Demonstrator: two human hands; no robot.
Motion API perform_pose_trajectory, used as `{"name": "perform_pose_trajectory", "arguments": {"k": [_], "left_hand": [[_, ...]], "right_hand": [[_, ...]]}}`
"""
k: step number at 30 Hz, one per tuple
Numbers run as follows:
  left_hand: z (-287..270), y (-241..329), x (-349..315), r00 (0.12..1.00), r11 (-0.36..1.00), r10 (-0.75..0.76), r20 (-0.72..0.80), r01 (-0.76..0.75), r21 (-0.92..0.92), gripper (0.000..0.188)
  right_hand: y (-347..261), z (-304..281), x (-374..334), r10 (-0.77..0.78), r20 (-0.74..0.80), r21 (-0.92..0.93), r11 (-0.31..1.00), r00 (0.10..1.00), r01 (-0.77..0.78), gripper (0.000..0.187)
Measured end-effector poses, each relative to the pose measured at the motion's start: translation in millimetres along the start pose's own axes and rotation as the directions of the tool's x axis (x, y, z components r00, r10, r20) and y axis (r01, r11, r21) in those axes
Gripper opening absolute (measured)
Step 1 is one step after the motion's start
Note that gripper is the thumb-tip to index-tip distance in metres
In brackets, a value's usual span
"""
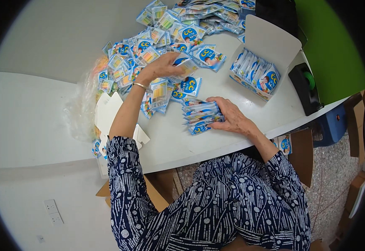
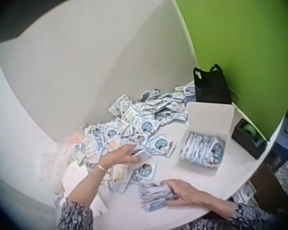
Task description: Sorting small blue product packets and placing them into cardboard boxes on a table.
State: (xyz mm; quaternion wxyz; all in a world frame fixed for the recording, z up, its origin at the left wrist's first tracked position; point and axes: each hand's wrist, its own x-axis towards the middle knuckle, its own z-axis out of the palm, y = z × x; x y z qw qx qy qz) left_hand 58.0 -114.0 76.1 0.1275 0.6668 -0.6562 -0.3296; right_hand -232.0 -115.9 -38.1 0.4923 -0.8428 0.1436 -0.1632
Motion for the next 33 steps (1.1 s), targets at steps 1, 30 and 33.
{"name": "perform_pose_trajectory", "arguments": {"k": [1, 30, 33], "left_hand": [[-4, -1, 0, 0.999, 0.999, -0.030, 0.042, 0.032, -0.029, 0.044], [-1, 1, -18, 0.978, 0.925, -0.096, -0.184, 0.020, -0.379, 0.034], [6, -8, -18, 0.951, 0.839, -0.186, -0.247, 0.022, -0.544, 0.033]], "right_hand": [[0, 1, 1, -0.003, 0.001, 0.001, 1.000, 1.000, 0.003, 0.074], [0, 1, 0, -0.015, -0.023, 0.003, 1.000, 1.000, 0.015, 0.073], [0, 2, 0, -0.040, -0.030, -0.004, 0.999, 0.999, 0.040, 0.073]]}}
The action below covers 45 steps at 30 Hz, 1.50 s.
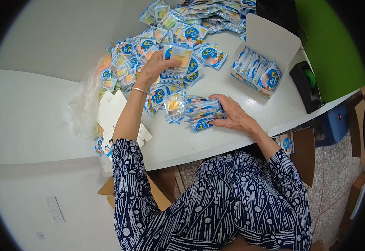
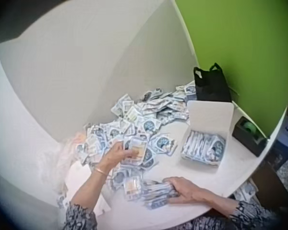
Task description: Sorting small blue product packets and placing them into cardboard boxes on a table.
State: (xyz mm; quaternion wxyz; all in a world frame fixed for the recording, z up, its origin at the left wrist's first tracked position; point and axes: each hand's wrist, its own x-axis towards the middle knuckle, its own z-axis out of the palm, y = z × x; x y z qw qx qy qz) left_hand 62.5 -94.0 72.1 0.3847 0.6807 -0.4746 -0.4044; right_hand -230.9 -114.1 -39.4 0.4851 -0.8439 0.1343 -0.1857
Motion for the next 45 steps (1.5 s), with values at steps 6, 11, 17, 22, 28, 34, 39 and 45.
{"name": "perform_pose_trajectory", "arguments": {"k": [6, 11, 17, 22, 28, 34, 39, 45], "left_hand": [[-13, -35, -7, 0.990, 0.924, -0.073, -0.122, 0.021, -0.382, 0.038], [-8, -41, -29, 0.971, 0.968, -0.145, -0.192, 0.099, -0.229, 0.032], [-11, -31, -22, 0.995, 0.994, -0.103, -0.014, 0.102, -0.043, 0.032], [11, -51, -10, 0.993, 0.682, 0.076, 0.095, -0.121, 0.721, 0.040], [35, -50, -24, 0.934, 0.386, 0.324, 0.151, -0.276, 0.880, 0.054], [35, -28, -7, 0.885, 0.542, 0.271, 0.378, -0.465, 0.700, 0.066], [30, -25, 18, 0.895, 0.504, 0.008, 0.446, -0.389, 0.771, 0.068], [33, -23, 13, 0.886, 0.163, 0.065, 0.460, -0.464, 0.871, 0.067]], "right_hand": [[-2, 0, 0, 0.022, 0.004, 0.002, 1.000, 1.000, -0.022, 0.072], [-1, -2, 0, 0.039, 0.024, 0.002, 0.999, 0.999, -0.039, 0.072], [1, -2, -2, 0.034, 0.006, 0.005, 0.999, 0.999, -0.034, 0.072], [-1, 2, 0, -0.003, -0.006, -0.005, 1.000, 1.000, 0.003, 0.072], [2, -1, -1, 0.003, 0.004, -0.010, 1.000, 1.000, -0.003, 0.073], [3, 0, -1, -0.020, -0.012, -0.026, 0.999, 1.000, 0.020, 0.072], [-1, 1, 0, 0.007, 0.006, 0.000, 1.000, 1.000, -0.007, 0.071], [-3, -4, 1, 0.080, 0.069, -0.004, 0.997, 0.994, -0.080, 0.073]]}}
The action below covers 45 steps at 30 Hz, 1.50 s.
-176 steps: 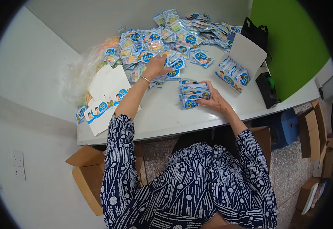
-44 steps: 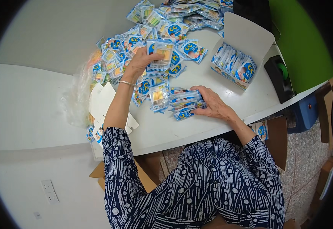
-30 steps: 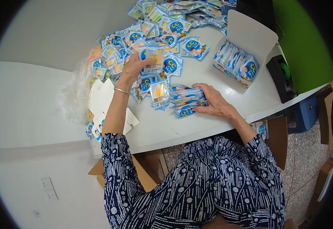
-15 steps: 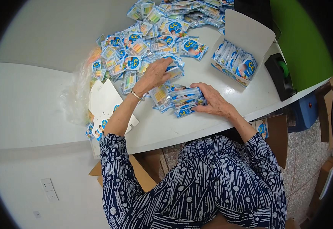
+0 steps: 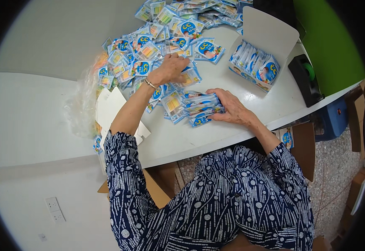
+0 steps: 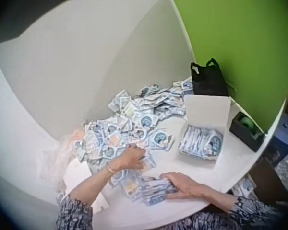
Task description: Sorting small blue product packets and placing them into cardboard boxes on a table.
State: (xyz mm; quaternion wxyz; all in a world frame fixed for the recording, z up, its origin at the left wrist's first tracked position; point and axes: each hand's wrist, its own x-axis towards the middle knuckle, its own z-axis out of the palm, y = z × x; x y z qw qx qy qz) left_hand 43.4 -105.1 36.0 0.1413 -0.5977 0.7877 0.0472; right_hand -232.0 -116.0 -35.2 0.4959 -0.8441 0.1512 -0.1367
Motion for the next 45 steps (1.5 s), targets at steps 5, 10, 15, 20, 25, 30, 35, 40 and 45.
{"name": "perform_pose_trajectory", "arguments": {"k": [5, 10, 15, 20, 25, 30, 35, 40, 45], "left_hand": [[10, -2, -8, 0.997, 0.959, -0.034, 0.069, 0.052, -0.280, 0.068], [-5, 11, -12, 0.992, 0.969, -0.072, 0.102, 0.094, -0.229, 0.069], [1, 10, -18, 0.984, 0.971, -0.089, 0.153, 0.120, -0.207, 0.070], [-4, 19, -26, 0.993, 0.944, -0.090, 0.082, 0.111, -0.310, 0.061], [-8, 48, -29, 0.999, 0.923, -0.051, -0.014, 0.041, -0.382, 0.053], [0, 50, -32, 1.000, 0.866, -0.001, 0.023, 0.013, -0.500, 0.056], [3, 49, -39, 0.995, 0.727, -0.073, -0.062, 0.011, -0.687, 0.055], [8, 42, -49, 0.985, 0.495, -0.151, 0.084, 0.149, -0.856, 0.050], [14, 56, -57, 0.956, 0.214, -0.277, 0.096, 0.159, -0.964, 0.062]], "right_hand": [[2, 1, 1, -0.049, -0.014, 0.017, 0.999, 0.999, 0.049, 0.071], [6, 3, 1, -0.140, -0.067, 0.029, 0.989, 0.988, 0.143, 0.068], [4, 4, -2, -0.088, -0.050, 0.056, 0.994, 0.995, 0.090, 0.070], [5, 4, -1, -0.100, -0.055, 0.070, 0.992, 0.994, 0.103, 0.070], [11, 6, 0, -0.162, -0.103, 0.082, 0.982, 0.981, 0.171, 0.072], [16, 10, 0, -0.246, -0.270, -0.129, 0.967, 0.931, 0.218, 0.093], [12, 7, 1, -0.146, -0.237, -0.012, 0.989, 0.961, 0.147, 0.110], [9, 3, 4, -0.088, -0.081, -0.029, 0.996, 0.993, 0.085, 0.119], [13, 5, 2, -0.116, -0.121, -0.053, 0.993, 0.986, 0.110, 0.128]]}}
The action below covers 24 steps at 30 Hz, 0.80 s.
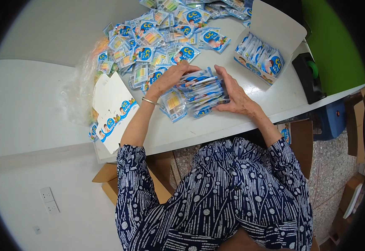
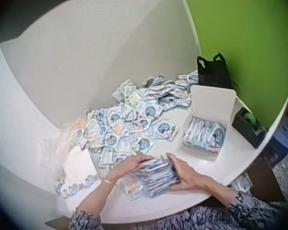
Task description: Sorting small blue product packets and placing them into cardboard boxes on a table.
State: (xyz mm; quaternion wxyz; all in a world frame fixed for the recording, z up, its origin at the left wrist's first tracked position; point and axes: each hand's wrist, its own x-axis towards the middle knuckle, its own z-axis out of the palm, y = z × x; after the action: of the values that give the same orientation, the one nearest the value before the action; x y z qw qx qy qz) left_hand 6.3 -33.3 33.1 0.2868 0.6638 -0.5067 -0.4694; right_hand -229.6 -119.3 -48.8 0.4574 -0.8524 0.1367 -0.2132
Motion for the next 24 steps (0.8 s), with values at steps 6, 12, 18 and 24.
{"name": "perform_pose_trajectory", "arguments": {"k": [6, 12, 18, 24], "left_hand": [[35, -12, 8, 0.982, 0.999, 0.002, -0.191, -0.009, -0.034, 0.065], [47, -20, 19, 0.937, 0.940, 0.132, -0.323, -0.222, -0.260, 0.051], [41, -33, -13, 0.974, 0.909, 0.086, -0.209, -0.162, -0.385, 0.063], [34, -19, -39, 0.909, 0.882, 0.416, 0.015, -0.407, 0.239, 0.095]], "right_hand": [[-4, 0, 1, 0.059, 0.076, 0.003, 0.998, 0.995, -0.059, 0.139], [3, 4, -2, 0.099, 0.015, 0.032, 0.995, 0.995, -0.100, 0.144], [0, 2, 0, 0.076, 0.019, 0.029, 0.997, 0.997, -0.076, 0.137], [-2, 1, 1, 0.059, 0.030, 0.037, 0.998, 0.998, -0.060, 0.128]]}}
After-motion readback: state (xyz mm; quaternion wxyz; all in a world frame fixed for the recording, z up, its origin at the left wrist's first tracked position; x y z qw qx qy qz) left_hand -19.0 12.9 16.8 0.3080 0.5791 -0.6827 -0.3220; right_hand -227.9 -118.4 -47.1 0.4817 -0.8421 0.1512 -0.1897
